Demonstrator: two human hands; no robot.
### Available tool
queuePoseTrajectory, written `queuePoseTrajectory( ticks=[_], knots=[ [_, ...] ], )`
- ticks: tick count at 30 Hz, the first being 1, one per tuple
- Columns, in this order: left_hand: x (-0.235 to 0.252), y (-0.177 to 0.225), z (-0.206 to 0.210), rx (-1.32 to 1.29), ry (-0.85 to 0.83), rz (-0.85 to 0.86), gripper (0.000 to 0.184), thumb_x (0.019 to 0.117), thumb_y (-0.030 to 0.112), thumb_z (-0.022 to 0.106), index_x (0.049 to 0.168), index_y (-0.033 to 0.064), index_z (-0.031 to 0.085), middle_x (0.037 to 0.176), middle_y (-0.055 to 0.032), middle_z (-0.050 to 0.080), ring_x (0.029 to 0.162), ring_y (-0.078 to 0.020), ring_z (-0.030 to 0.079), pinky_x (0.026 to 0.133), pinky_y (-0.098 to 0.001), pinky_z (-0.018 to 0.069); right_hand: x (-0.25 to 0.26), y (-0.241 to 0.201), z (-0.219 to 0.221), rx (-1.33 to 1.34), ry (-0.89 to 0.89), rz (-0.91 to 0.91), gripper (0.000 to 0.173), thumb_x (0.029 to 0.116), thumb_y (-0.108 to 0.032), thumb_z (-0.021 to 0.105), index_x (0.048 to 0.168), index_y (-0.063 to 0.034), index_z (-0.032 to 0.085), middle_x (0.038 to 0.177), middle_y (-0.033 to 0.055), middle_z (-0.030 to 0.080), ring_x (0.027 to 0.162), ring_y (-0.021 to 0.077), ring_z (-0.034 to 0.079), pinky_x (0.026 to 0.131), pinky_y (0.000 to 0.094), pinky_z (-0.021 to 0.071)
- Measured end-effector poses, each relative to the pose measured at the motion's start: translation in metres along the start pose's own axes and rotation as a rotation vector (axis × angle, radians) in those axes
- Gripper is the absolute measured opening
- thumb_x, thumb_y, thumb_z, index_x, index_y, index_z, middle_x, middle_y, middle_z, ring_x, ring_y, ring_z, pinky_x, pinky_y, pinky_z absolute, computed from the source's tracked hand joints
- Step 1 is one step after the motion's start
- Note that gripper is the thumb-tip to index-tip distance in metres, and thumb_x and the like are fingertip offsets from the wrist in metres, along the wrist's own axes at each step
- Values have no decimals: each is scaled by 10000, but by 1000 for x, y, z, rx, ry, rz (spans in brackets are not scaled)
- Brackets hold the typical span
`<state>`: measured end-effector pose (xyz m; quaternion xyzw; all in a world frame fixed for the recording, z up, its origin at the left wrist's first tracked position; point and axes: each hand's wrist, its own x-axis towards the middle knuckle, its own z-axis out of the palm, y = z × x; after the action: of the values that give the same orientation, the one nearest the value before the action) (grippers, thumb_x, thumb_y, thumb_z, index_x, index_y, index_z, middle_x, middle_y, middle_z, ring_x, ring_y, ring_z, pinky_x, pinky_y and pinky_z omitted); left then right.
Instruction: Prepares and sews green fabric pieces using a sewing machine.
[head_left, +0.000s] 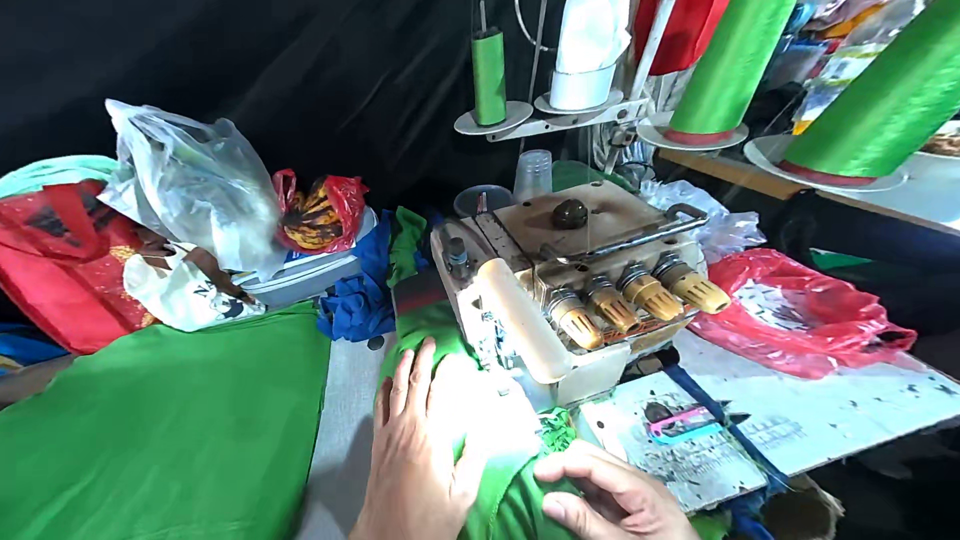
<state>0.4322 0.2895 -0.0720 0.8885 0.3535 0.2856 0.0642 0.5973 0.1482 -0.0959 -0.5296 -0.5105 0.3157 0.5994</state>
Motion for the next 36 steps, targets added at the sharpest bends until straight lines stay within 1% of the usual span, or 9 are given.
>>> queuePoseTrajectory(
  ticks=[15, 18, 21, 24, 26, 28, 32, 34, 36],
  knots=[
    [55, -19, -11, 92, -292, -166, 684, 994, 456, 566, 1557, 94, 427, 1666, -122, 292, 1545, -355, 220, 1172, -638, 231, 2, -5, -3, 122, 84, 66, 201, 871, 59, 705, 1068, 23, 722, 1043, 4, 723, 922, 11, 686, 847, 206, 588],
    [58, -29, -6, -71, -193, -187, 631, 988, 428, 607, 1518, 107, 490, 1646, -107, 340, 1523, -338, 285, 1167, -640, 250, 0, -4, -2, 154, 95, 90, 215, 868, 81, 693, 1074, 19, 692, 1050, -11, 731, 888, 13, 699, 826, 217, 601],
    [35, -40, 5, -313, 123, -203, 611, 980, 428, 611, 1434, 25, 549, 1542, -192, 465, 1419, -371, 452, 1115, -635, 376, -5, -1, -1, 153, 69, 98, 299, 862, 85, 697, 1144, 9, 629, 1007, -26, 725, 880, 22, 699, 827, 235, 601],
    [-23, -19, -6, -457, 89, -297, 971, 896, 599, 640, 1527, -76, 342, 1567, -314, 349, 1450, -433, 374, 1133, -582, 391, -9, 0, -7, 182, 51, 179, 439, 878, 67, 697, 1264, -7, 501, 927, -27, 729, 835, 70, 716, 805, 289, 607],
    [-71, 3, -3, -444, 38, -337, 1156, 782, 554, 801, 1513, -169, 272, 1552, -406, 292, 1440, -543, 326, 1122, -673, 338, -13, 2, -12, 183, 47, 226, 444, 908, 37, 674, 1302, 9, 472, 952, -7, 711, 846, 88, 710, 809, 304, 607],
    [-111, 14, 8, -361, 75, -344, 1043, 785, 360, 846, 1476, -207, 308, 1455, -432, 414, 1344, -558, 446, 1105, -669, 355, -17, 6, -16, 154, 40, 237, 364, 925, 2, 662, 1264, 16, 531, 983, 15, 705, 864, 89, 700, 806, 294, 600],
    [-122, -4, -19, -533, 146, -208, 458, 863, -56, 641, 1253, -177, 434, 1187, -243, 599, 1114, -122, 614, 974, -284, 516, -20, 4, -22, 129, 26, 179, 304, 907, -16, 691, 1191, -20, 584, 897, -37, 708, 780, 46, 682, 743, 253, 587],
    [-96, -31, -59, -487, 50, -86, 235, 836, -87, 607, 1067, -58, 641, 1104, -145, 626, 1051, -116, 604, 925, -277, 517, -21, 0, -19, 187, 10, 173, 298, 903, -2, 688, 1175, -42, 573, 865, -55, 716, 759, 47, 688, 734, 257, 586],
    [-52, -61, -88, -166, 37, 86, 272, 809, -45, 588, 985, 89, 745, 1119, -118, 656, 1023, -201, 648, 875, -364, 563, -22, -2, -4, 265, 4, 158, 280, 908, 6, 673, 1150, -61, 552, 841, -56, 722, 748, 52, 694, 722, 269, 588]
  ],
)
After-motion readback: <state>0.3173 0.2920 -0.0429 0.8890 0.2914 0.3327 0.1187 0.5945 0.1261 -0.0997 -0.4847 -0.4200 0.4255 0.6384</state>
